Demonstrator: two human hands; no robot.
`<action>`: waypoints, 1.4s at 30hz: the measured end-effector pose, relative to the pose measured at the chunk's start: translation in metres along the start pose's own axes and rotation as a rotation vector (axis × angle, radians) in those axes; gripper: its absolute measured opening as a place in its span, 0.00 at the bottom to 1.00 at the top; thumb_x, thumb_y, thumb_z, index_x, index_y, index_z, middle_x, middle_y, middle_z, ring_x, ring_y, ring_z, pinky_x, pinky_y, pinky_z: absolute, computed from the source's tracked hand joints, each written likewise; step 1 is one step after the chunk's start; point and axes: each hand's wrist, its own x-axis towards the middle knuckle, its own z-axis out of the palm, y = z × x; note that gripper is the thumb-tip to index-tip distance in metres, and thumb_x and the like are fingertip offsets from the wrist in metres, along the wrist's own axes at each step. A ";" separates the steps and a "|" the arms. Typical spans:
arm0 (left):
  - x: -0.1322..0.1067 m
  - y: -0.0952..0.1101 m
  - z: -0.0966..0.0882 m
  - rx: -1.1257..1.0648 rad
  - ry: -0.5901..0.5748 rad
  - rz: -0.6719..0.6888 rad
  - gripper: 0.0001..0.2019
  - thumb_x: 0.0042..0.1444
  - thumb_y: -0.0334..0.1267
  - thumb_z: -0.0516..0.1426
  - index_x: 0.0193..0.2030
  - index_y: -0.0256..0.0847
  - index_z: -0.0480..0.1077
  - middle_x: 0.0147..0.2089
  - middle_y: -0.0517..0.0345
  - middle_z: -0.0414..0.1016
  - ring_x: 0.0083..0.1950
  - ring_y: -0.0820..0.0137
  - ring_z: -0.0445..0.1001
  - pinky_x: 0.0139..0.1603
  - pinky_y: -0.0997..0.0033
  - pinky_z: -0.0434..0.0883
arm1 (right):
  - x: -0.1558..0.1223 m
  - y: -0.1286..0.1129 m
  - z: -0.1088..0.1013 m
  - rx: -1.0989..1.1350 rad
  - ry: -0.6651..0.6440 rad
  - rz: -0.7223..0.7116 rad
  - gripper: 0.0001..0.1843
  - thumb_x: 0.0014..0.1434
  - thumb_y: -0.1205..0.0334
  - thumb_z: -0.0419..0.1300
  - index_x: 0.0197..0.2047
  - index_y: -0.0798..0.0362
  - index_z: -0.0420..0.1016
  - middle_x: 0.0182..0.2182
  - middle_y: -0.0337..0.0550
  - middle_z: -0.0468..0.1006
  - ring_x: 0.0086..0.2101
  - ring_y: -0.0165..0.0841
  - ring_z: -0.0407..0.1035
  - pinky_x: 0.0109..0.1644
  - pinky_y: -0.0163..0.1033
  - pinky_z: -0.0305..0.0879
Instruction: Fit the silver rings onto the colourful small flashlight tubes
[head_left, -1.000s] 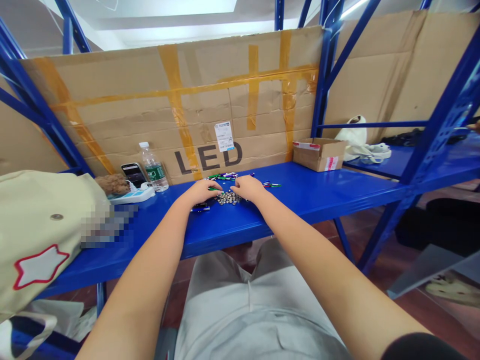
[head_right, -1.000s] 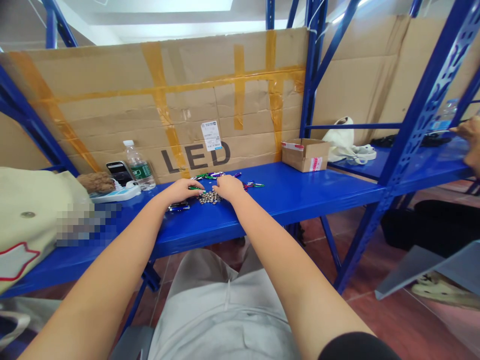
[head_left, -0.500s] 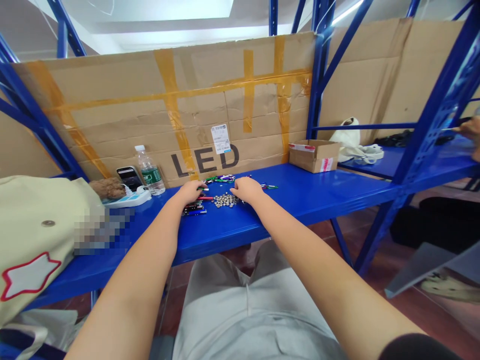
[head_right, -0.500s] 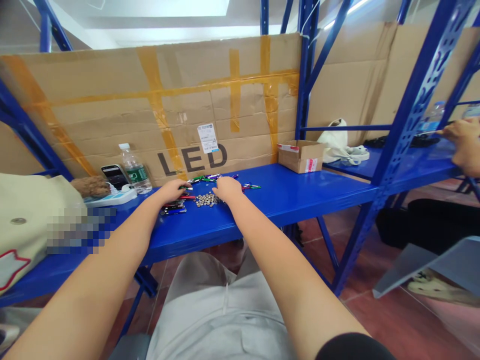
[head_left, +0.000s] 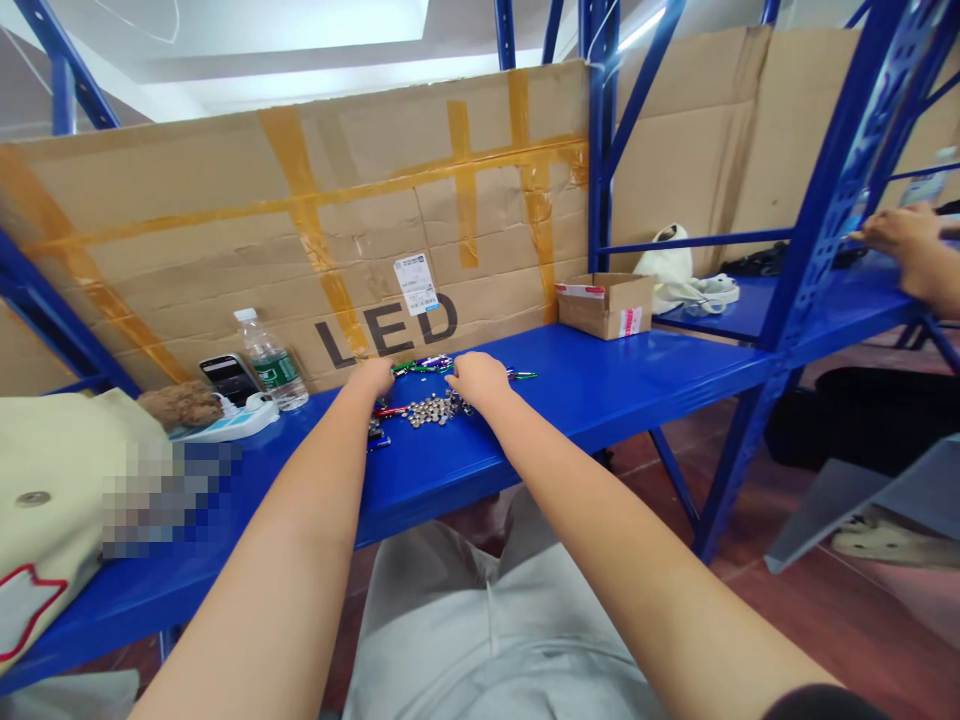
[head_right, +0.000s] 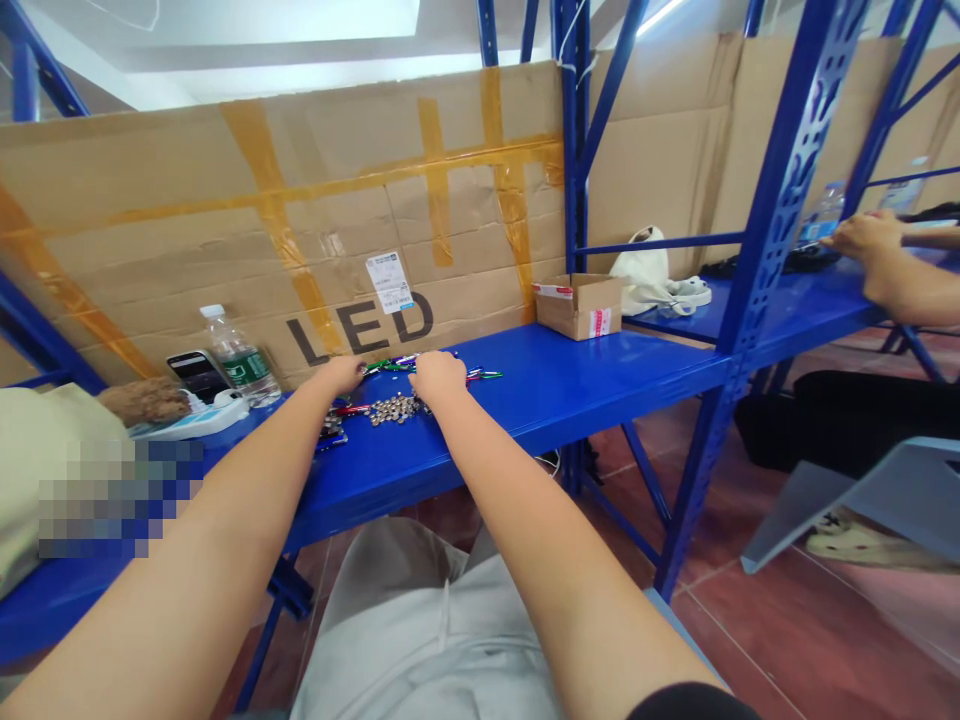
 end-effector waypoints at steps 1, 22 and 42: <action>0.001 0.004 0.005 0.028 -0.018 -0.023 0.13 0.52 0.37 0.57 0.42 0.37 0.77 0.50 0.38 0.77 0.52 0.52 0.74 0.54 0.59 0.69 | 0.000 0.003 -0.001 0.000 0.009 0.037 0.16 0.60 0.55 0.56 0.44 0.56 0.79 0.46 0.58 0.78 0.49 0.46 0.71 0.49 0.46 0.67; -0.024 0.021 -0.016 0.228 -0.021 -0.084 0.15 0.62 0.39 0.50 0.47 0.40 0.75 0.52 0.43 0.77 0.55 0.54 0.73 0.51 0.60 0.70 | -0.013 0.004 -0.005 0.057 0.191 -0.010 0.15 0.63 0.58 0.52 0.46 0.55 0.75 0.48 0.54 0.75 0.50 0.44 0.68 0.50 0.45 0.65; -0.103 0.051 -0.045 -0.430 0.206 0.385 0.19 0.61 0.47 0.48 0.41 0.38 0.75 0.44 0.49 0.79 0.46 0.61 0.75 0.50 0.63 0.69 | -0.005 -0.006 0.012 0.305 0.102 -0.316 0.12 0.69 0.61 0.48 0.45 0.57 0.69 0.42 0.50 0.78 0.42 0.35 0.71 0.44 0.36 0.60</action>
